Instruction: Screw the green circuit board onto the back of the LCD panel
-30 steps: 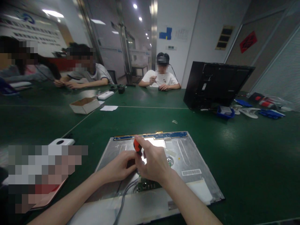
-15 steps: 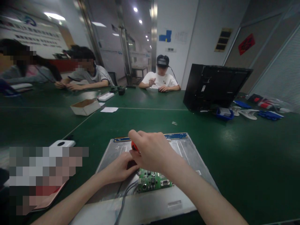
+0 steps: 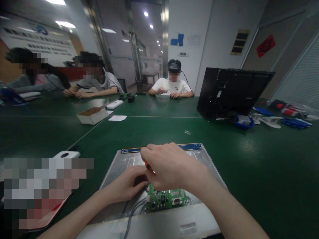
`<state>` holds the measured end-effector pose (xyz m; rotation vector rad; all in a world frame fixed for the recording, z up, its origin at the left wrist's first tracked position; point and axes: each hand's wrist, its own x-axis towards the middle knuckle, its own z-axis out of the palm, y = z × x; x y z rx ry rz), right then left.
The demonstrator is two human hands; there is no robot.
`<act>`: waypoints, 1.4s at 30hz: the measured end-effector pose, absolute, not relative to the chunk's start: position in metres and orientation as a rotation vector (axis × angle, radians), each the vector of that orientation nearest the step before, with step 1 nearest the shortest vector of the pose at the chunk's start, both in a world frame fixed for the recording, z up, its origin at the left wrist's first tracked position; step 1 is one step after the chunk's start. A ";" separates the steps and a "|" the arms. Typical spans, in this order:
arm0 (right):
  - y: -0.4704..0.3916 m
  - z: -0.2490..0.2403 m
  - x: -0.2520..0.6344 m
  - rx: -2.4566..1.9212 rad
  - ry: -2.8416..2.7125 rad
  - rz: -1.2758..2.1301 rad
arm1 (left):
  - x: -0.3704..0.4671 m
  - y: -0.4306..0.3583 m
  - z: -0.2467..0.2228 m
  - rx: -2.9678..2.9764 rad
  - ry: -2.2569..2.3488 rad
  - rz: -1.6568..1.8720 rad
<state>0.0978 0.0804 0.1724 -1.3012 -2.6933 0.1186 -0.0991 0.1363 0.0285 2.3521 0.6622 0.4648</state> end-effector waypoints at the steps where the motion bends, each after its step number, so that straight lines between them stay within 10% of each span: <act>1: 0.081 0.173 0.099 -1.301 -2.694 0.116 | -0.099 0.136 0.028 2.350 0.662 0.455; 42: 0.086 0.171 0.099 -1.368 -2.708 0.071 | -0.089 0.149 0.021 2.380 0.601 0.507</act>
